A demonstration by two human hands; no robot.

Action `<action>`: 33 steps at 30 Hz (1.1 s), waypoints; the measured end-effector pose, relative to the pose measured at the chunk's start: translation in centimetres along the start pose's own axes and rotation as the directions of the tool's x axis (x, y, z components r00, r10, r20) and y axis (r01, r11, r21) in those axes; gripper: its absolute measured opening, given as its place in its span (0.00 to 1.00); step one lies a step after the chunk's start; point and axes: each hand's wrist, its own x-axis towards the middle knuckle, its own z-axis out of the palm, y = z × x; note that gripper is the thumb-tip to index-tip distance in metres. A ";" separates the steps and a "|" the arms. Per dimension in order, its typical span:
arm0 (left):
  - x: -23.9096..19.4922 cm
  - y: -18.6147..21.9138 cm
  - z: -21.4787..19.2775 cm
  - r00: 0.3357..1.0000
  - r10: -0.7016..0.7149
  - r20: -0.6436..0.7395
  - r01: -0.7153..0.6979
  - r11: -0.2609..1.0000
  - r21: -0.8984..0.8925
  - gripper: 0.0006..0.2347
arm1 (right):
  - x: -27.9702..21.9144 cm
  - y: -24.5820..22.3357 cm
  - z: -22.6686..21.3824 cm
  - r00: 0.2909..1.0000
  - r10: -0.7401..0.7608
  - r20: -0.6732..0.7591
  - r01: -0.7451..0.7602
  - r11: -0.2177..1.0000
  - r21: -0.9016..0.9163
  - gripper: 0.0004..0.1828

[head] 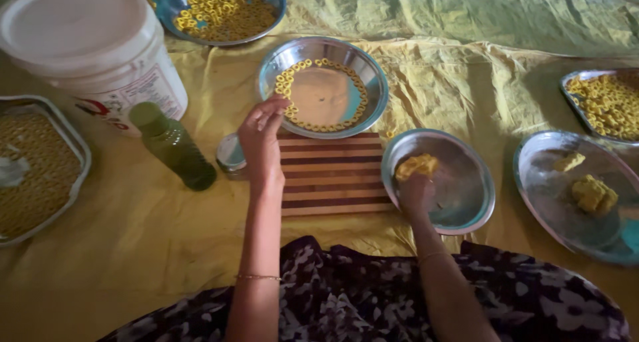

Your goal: The person rolls small portions of yellow dough between their palms to form thin ropes, then pinches the ends together to create ring shapes. The finished rings are placed into a metal tray arranged in a circular pattern.

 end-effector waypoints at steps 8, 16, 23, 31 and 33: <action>0.2 -0.8 1.0 0.999 -0.053 0.007 0.053 0.995 -0.081 0.09 | 7.2 2.7 -4.6 0.857 -0.026 0.514 -0.514 0.021 0.858 0.10; -2.3 -1.2 4.4 0.937 -0.163 0.310 0.170 0.985 0.002 0.27 | 6.5 -7.0 -24.0 0.734 -0.554 0.392 -0.365 0.165 0.916 0.13; -2.8 -0.9 5.1 0.879 -0.242 0.411 0.324 0.935 -0.141 0.33 | 1.0 -12.6 -31.6 0.906 -0.420 0.050 0.166 0.462 0.871 0.10; -2.0 -4.7 3.4 0.941 -0.141 0.308 0.294 0.792 -0.535 0.27 | -1.8 -13.9 -33.8 0.864 -0.498 -0.068 0.282 0.368 0.886 0.19; -1.8 -5.5 3.0 0.935 -0.129 0.330 0.316 0.724 -0.613 0.26 | -1.3 -13.7 -34.0 0.883 -0.469 0.016 0.157 0.327 0.932 0.18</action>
